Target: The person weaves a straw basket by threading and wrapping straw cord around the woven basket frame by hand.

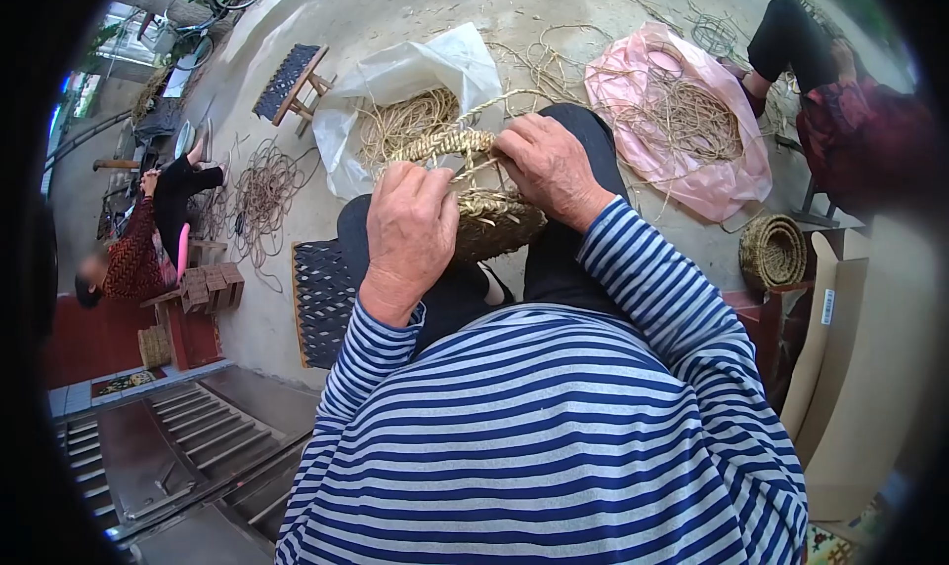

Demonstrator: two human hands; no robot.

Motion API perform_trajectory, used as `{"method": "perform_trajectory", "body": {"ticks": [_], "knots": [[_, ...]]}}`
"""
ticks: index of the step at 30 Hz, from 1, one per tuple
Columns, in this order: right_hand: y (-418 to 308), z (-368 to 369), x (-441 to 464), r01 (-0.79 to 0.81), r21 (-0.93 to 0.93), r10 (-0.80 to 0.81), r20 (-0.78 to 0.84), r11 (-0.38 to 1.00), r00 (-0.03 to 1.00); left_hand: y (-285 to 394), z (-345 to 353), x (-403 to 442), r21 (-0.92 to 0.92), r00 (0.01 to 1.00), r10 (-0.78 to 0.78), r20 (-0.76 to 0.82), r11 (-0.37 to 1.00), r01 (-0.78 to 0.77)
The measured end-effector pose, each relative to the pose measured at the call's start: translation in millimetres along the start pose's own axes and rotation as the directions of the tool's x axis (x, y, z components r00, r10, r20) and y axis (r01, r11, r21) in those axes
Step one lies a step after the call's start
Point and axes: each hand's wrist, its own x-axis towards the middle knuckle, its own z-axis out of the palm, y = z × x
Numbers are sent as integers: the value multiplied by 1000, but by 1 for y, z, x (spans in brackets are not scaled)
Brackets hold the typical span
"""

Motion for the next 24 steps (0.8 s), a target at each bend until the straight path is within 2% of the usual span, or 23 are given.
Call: {"method": "perform_trajectory", "body": {"ticks": [3, 5, 7, 11, 13, 15, 17, 20, 21, 22, 24], "knots": [[8, -3, -6, -76, -12, 76, -23, 997, 997, 3, -1, -1, 35, 1000, -3, -24, 999, 4], [13, -1, -10, -71, -9, 71, -44, 997, 997, 3, 2, -4, 53, 999, -19, -41, 998, 21], [10, 0, -12, -117, 22, 119, -81, 993, 990, 4, 6, -7, 55, 995, -32, -98, 998, 38], [8, 5, -14, -143, 115, 152, -78, 983, 985, -2, 11, -7, 23, 995, -45, -89, 999, 47], [8, 6, -16, -162, 123, 169, -51, 979, 984, -10, 14, -5, -160, 991, -127, -29, 980, 121], [10, 6, -17, -177, 102, 180, -27, 979, 983, -12, 14, -4, -217, 988, -156, -5, 964, 151], [12, 7, -16, -156, 68, 157, -15, 985, 987, -13, 12, -5, -402, 970, -242, -36, 892, 208], [21, 13, -8, -147, -11, 146, -31, 989, 989, -29, 7, -7, -522, 916, -398, -52, 793, 315], [28, 17, -2, -158, -59, 156, -46, 986, 987, -36, 1, -8, -593, 881, -472, -1, 710, 380], [40, 17, 1, -202, -128, 196, -54, 971, 979, -46, -4, -9, -654, 867, -498, -3, 657, 375], [83, 12, 7, -234, -76, 225, -111, 969, 968, -59, -14, -11, -730, 848, -529, -37, 594, 339]]}}
